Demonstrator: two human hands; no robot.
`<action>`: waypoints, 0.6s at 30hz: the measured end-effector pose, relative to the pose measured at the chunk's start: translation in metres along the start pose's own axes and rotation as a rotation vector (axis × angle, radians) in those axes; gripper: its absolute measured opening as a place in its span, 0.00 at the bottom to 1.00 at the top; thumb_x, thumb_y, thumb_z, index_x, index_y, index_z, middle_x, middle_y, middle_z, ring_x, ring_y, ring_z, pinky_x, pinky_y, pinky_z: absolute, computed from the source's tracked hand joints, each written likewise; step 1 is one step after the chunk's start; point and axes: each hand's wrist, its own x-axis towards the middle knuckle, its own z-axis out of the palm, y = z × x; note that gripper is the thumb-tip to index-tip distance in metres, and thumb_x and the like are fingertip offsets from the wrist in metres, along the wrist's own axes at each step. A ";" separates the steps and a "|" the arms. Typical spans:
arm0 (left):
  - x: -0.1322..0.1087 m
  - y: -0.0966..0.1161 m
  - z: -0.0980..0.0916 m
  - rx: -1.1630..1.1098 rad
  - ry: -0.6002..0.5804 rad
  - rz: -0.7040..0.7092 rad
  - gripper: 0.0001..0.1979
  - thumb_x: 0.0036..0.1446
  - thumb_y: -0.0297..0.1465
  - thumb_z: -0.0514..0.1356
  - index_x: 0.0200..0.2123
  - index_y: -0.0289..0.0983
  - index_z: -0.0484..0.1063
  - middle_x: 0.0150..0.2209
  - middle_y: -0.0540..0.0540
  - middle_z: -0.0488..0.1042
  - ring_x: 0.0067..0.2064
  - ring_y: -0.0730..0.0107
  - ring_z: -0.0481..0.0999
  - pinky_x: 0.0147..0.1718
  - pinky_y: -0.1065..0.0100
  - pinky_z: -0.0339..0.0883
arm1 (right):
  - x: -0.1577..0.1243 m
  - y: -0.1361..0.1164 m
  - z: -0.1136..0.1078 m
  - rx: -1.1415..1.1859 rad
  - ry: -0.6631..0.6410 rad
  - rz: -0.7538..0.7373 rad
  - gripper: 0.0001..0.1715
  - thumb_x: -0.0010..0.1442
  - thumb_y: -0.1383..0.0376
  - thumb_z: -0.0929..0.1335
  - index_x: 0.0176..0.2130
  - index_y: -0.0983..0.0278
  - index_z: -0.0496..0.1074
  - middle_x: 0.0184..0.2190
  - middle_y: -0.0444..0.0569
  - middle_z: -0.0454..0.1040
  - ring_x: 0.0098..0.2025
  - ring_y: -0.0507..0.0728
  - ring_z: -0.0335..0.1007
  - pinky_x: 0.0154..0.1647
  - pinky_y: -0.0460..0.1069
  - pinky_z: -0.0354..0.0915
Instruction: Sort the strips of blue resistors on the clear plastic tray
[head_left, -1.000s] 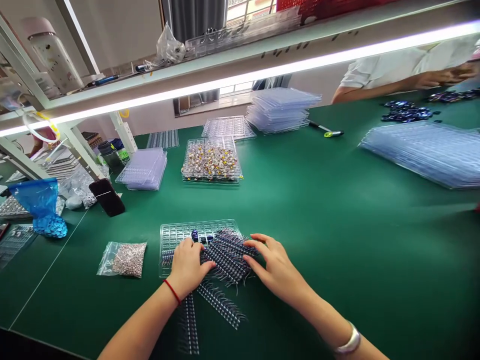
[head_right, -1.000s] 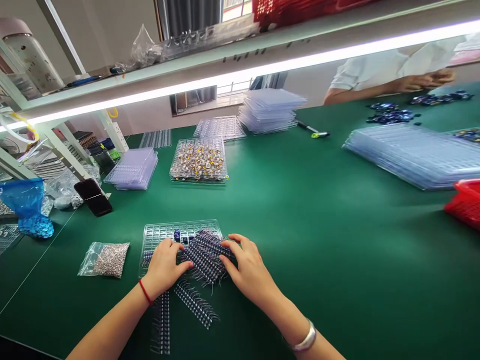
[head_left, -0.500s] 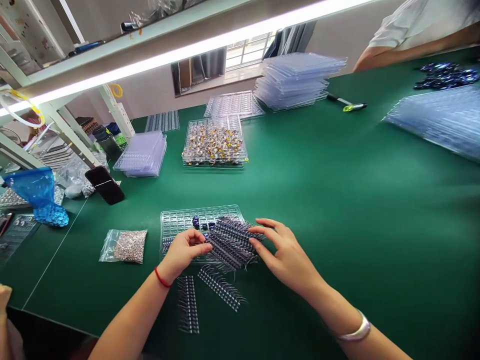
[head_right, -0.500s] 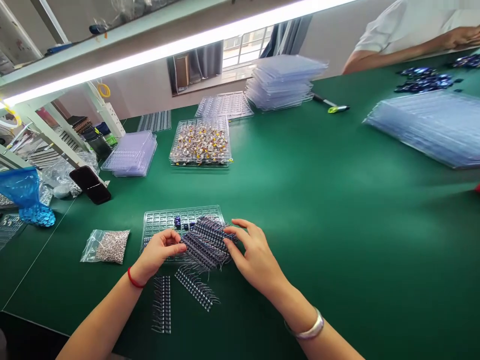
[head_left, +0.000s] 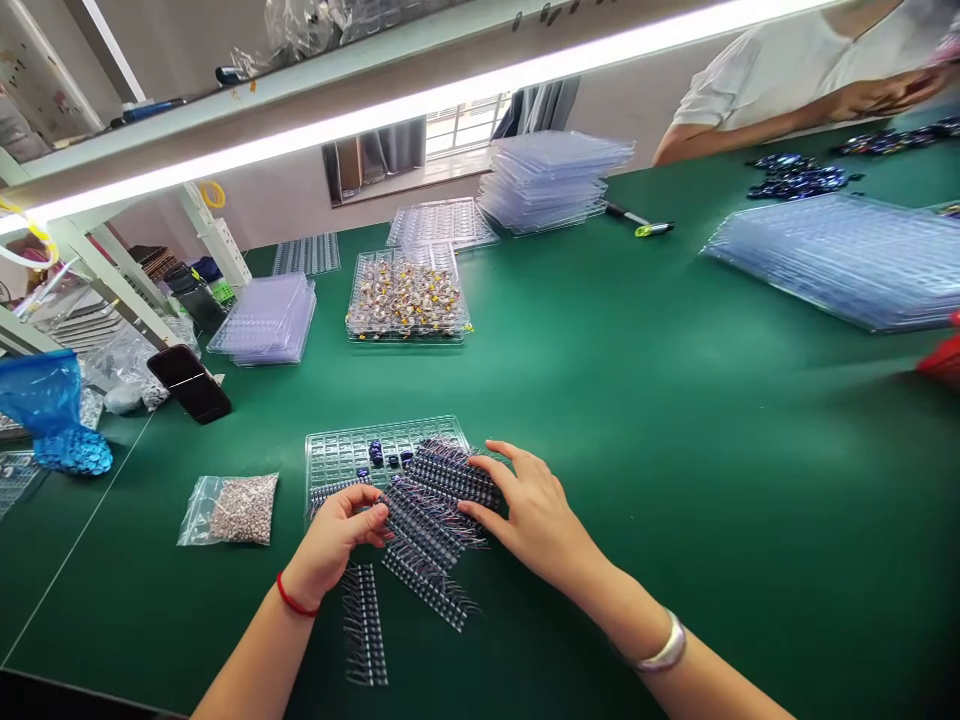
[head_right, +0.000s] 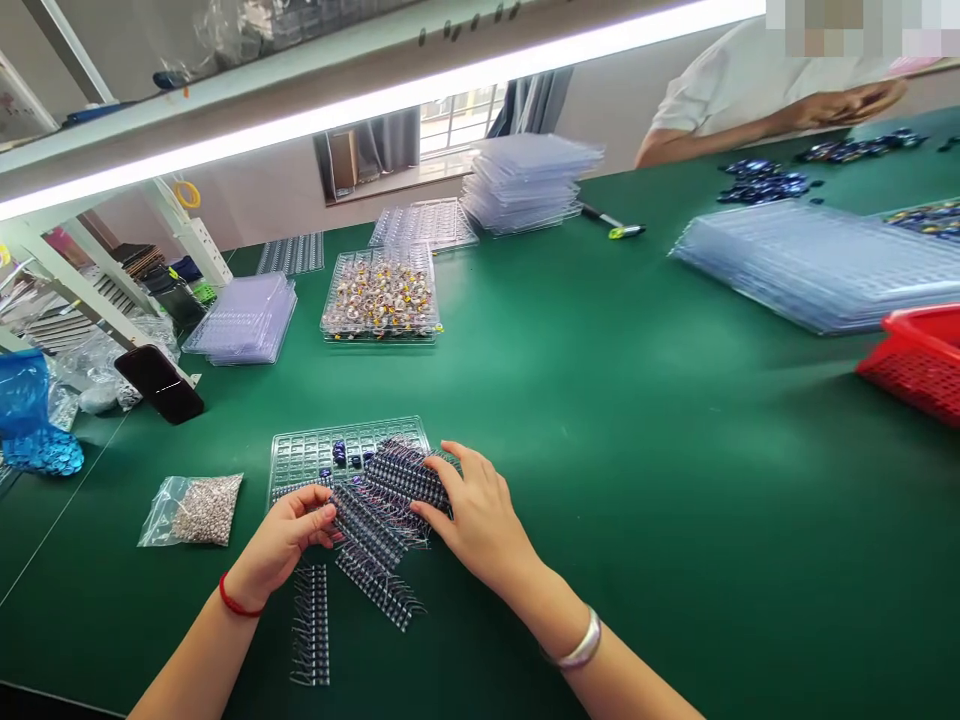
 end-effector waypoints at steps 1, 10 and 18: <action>0.000 0.000 0.002 0.006 -0.011 -0.008 0.20 0.42 0.39 0.72 0.33 0.34 0.71 0.29 0.52 0.71 0.28 0.75 0.76 0.26 0.76 0.66 | 0.000 0.001 0.000 -0.006 -0.002 0.003 0.23 0.64 0.53 0.64 0.51 0.66 0.68 0.54 0.63 0.62 0.56 0.70 0.59 0.50 0.64 0.64; 0.003 -0.005 0.016 0.036 -0.027 -0.044 0.26 0.37 0.42 0.73 0.35 0.33 0.71 0.29 0.50 0.73 0.28 0.74 0.77 0.29 0.74 0.70 | 0.004 -0.002 0.000 0.133 0.017 0.010 0.09 0.63 0.59 0.65 0.39 0.63 0.68 0.52 0.61 0.65 0.56 0.68 0.60 0.51 0.63 0.61; 0.003 -0.003 0.014 0.097 -0.026 -0.015 0.21 0.41 0.41 0.71 0.33 0.33 0.72 0.46 0.42 0.73 0.30 0.75 0.77 0.28 0.74 0.70 | 0.008 0.001 -0.009 0.102 -0.026 -0.081 0.17 0.64 0.63 0.63 0.53 0.60 0.62 0.50 0.53 0.72 0.53 0.66 0.65 0.59 0.73 0.45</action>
